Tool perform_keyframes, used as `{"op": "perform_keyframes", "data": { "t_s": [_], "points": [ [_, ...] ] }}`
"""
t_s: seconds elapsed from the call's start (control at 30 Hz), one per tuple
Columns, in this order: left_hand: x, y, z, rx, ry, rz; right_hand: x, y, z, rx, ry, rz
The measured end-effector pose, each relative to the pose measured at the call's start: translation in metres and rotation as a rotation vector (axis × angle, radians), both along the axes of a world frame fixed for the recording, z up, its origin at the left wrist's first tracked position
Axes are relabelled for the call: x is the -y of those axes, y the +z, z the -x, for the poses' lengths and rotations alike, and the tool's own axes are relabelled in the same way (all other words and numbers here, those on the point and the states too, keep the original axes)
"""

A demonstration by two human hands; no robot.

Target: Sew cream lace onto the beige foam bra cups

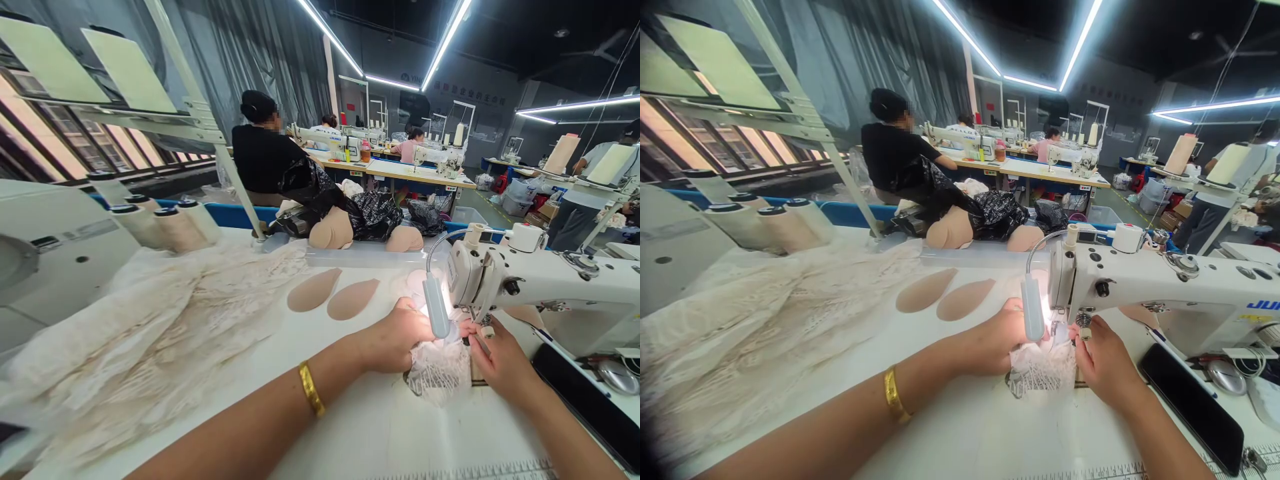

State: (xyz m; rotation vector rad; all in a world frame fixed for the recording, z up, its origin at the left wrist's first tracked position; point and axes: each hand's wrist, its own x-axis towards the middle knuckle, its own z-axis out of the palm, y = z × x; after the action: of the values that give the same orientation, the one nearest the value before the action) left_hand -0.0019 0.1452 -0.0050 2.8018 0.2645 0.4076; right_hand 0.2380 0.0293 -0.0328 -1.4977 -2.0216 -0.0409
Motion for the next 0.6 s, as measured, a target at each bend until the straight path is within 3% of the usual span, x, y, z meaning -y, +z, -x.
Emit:
{"op": "perform_keyframes", "data": {
  "t_s": [0.33, 0.47, 0.6],
  "points": [
    [0.01, 0.014, 0.007, -0.108, 0.006, -0.003, 0.007, 0.003, 0.006, -0.051, 0.002, -0.007],
    [0.018, 0.012, 0.01, -0.128, 0.168, -0.101, 0.012, 0.013, 0.017, 0.033, 0.161, -0.04],
    [0.033, 0.017, 0.006, -0.251, 0.326, -0.157, 0.008, 0.007, 0.024, 0.121, 0.261, 0.024]
  ]
}}
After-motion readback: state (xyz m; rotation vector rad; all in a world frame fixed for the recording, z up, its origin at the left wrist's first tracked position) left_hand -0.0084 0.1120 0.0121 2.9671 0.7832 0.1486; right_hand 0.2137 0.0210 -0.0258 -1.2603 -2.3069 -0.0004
